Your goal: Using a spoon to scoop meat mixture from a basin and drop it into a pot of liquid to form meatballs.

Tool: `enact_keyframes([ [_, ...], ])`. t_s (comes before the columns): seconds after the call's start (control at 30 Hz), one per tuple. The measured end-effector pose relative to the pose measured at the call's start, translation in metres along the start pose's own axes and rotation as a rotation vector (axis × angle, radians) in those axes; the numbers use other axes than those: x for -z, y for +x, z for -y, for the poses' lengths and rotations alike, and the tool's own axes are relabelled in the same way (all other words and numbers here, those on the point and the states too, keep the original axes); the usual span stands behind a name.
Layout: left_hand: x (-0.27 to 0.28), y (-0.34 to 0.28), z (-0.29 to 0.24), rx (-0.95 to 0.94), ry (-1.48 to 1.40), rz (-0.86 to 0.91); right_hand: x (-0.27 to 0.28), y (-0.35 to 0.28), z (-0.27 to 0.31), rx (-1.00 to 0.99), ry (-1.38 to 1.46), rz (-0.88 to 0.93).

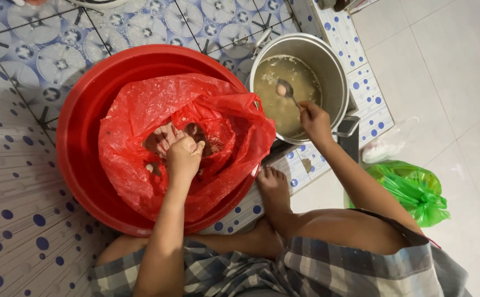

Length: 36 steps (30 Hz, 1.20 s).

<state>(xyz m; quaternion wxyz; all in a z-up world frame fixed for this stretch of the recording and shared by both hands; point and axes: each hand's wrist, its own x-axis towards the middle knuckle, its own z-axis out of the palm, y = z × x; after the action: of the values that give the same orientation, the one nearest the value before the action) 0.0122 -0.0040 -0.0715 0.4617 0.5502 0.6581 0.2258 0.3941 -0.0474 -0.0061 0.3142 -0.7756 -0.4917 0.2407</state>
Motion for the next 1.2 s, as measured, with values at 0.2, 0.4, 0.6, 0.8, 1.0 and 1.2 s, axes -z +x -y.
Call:
enact_keyframes([
  [0.2,0.002,-0.003,-0.006,-0.060,0.023,-0.010,-0.022,0.012,-0.070,0.013,-0.440,0.106],
  [0.4,0.009,-0.003,-0.019,-0.027,-0.044,-0.023,-0.011,0.020,-0.056,0.007,-0.391,0.102],
  [0.6,0.014,0.007,-0.019,0.202,-0.668,0.062,0.002,-0.002,0.061,-0.048,0.366,-0.022],
  [0.8,0.021,0.004,-0.021,0.143,-0.943,-0.096,-0.026,-0.065,0.120,0.200,0.378,0.269],
  [1.0,0.028,-0.024,-0.054,0.015,-0.946,-0.005,-0.065,-0.098,0.113,-0.111,0.174,0.718],
  [1.2,-0.007,-0.014,-0.029,-0.812,-0.351,-0.249,-0.061,-0.089,0.147,-0.553,0.602,0.735],
])
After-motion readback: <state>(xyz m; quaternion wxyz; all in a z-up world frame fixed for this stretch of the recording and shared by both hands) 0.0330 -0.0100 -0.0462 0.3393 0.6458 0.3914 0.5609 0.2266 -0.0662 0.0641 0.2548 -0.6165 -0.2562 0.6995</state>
